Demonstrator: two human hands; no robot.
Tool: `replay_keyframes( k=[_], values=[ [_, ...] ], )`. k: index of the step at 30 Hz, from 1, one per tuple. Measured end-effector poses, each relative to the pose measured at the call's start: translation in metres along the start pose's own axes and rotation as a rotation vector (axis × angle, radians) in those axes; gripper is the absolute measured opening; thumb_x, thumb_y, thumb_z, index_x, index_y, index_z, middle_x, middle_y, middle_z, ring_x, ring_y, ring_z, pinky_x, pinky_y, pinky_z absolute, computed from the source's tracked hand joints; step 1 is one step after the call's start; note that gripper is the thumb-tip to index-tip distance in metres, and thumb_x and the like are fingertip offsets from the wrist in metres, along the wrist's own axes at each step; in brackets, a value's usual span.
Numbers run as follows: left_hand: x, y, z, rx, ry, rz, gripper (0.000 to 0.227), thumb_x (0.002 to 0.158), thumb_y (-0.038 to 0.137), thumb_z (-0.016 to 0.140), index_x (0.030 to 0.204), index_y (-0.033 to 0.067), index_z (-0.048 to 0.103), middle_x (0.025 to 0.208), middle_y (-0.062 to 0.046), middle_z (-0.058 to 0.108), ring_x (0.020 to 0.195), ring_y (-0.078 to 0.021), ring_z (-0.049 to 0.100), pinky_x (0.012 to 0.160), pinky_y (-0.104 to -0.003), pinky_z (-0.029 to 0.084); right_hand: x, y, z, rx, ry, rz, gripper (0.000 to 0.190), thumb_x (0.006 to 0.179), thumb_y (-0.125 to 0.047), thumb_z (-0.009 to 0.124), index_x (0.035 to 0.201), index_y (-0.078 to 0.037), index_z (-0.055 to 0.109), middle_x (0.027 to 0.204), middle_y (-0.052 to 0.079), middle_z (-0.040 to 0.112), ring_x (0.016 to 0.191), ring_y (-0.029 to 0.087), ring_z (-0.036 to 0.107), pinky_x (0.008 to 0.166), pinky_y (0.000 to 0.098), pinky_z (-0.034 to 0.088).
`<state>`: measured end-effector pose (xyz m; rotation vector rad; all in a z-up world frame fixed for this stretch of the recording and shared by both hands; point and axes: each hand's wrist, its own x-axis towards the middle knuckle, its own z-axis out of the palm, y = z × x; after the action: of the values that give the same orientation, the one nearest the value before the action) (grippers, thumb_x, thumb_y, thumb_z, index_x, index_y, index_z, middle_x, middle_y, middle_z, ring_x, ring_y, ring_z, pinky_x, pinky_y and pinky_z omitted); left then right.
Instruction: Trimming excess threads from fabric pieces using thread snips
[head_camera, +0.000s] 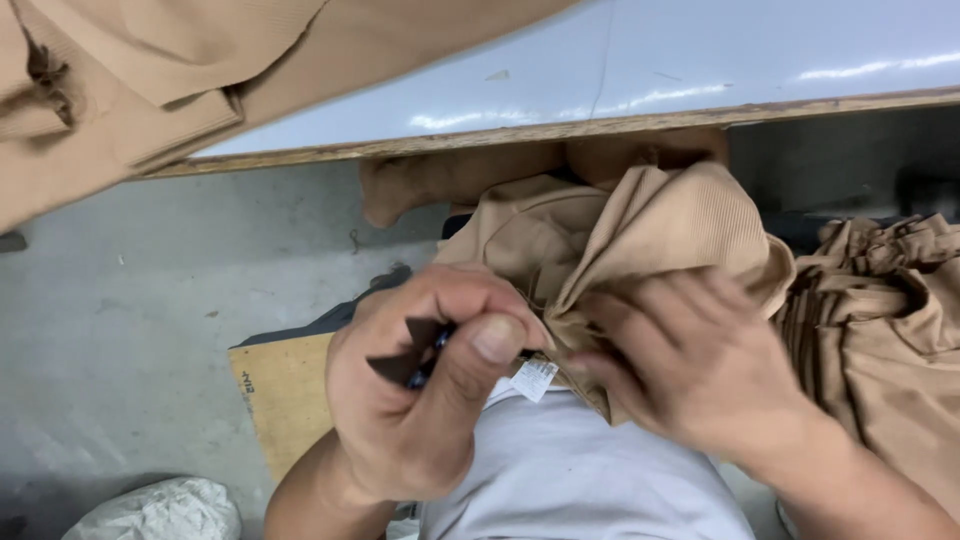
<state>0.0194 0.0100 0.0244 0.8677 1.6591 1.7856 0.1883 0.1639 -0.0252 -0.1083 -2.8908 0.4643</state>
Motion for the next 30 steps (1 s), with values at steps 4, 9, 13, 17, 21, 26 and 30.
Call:
replay_keyframes(
  k=[4, 9, 13, 17, 21, 26, 30],
  values=[
    [0.011, -0.005, -0.019, 0.254, -0.045, 0.124, 0.018, 0.101, 0.008, 0.054, 0.091, -0.0032, 0.064, 0.082, -0.012, 0.072, 0.068, -0.0204, 0.071, 0.063, -0.029, 0.059, -0.001, 0.004, -0.002, 0.158, -0.035, -0.145, 0.006, 0.096, -0.007, 0.058, 0.094, -0.007, 0.064, 0.088, 0.007, 0.066, 0.075, 0.023, 0.066, 0.057, 0.0345, 0.056],
    [0.009, -0.040, -0.031, 0.409, 0.000, 0.153, 0.011, 0.101, 0.002, 0.061, 0.091, -0.0014, 0.065, 0.078, -0.007, 0.066, 0.067, -0.0168, 0.062, 0.062, -0.029, 0.051, -0.017, 0.024, -0.024, -0.025, -0.111, -0.094, 0.018, 0.099, -0.025, 0.063, 0.091, -0.009, 0.068, 0.084, 0.002, 0.067, 0.066, 0.022, 0.060, 0.046, 0.0352, 0.045],
    [0.001, -0.056, -0.021, 0.569, -0.467, 0.350, 0.049, 0.070, -0.012, 0.062, 0.118, 0.0010, 0.063, 0.096, -0.010, 0.069, 0.080, -0.0241, 0.068, 0.072, -0.036, 0.063, -0.018, 0.028, -0.028, 0.173, -0.091, -0.017, 0.019, 0.096, -0.020, 0.063, 0.088, -0.003, 0.067, 0.076, 0.007, 0.060, 0.056, 0.023, 0.057, 0.047, 0.0342, 0.045],
    [-0.001, -0.047, -0.020, 0.771, -0.674, 0.406, 0.018, 0.088, -0.001, 0.066, 0.103, 0.0068, 0.062, 0.072, -0.005, 0.049, 0.063, -0.0267, 0.051, 0.044, -0.044, 0.040, -0.030, 0.042, -0.025, 0.161, -0.140, -0.103, 0.018, 0.090, -0.022, 0.069, 0.094, -0.005, 0.073, 0.093, 0.012, 0.074, 0.076, 0.022, 0.075, 0.063, 0.0354, 0.066],
    [-0.003, -0.037, -0.028, 0.908, -0.653, 0.465, 0.019, 0.092, 0.002, 0.056, 0.108, 0.0062, 0.065, 0.072, -0.002, 0.049, 0.066, -0.0234, 0.050, 0.047, -0.039, 0.043, -0.034, 0.044, -0.029, 0.168, -0.127, -0.139, 0.022, 0.091, -0.022, 0.068, 0.073, -0.009, 0.065, 0.072, 0.008, 0.067, 0.056, 0.021, 0.064, 0.052, 0.0368, 0.058],
    [-0.001, -0.029, -0.047, 0.981, -0.636, 0.483, 0.030, 0.089, 0.006, 0.055, 0.117, 0.0034, 0.066, 0.079, -0.003, 0.051, 0.068, -0.0216, 0.051, 0.051, -0.037, 0.051, -0.055, 0.066, -0.037, 0.424, -0.125, -0.015, 0.026, 0.091, -0.026, 0.052, 0.082, -0.006, 0.066, 0.061, 0.003, 0.061, 0.048, 0.025, 0.049, 0.052, 0.0372, 0.042],
    [-0.001, -0.018, -0.055, 0.978, -0.580, 0.480, 0.022, 0.088, -0.002, 0.064, 0.109, 0.0041, 0.067, 0.074, -0.003, 0.049, 0.061, -0.0225, 0.046, 0.042, -0.038, 0.042, -0.050, 0.065, -0.045, 0.451, -0.053, 0.111, 0.027, 0.090, -0.022, 0.051, 0.075, -0.003, 0.064, 0.060, 0.007, 0.059, 0.050, 0.025, 0.054, 0.052, 0.0363, 0.042]
  ],
)
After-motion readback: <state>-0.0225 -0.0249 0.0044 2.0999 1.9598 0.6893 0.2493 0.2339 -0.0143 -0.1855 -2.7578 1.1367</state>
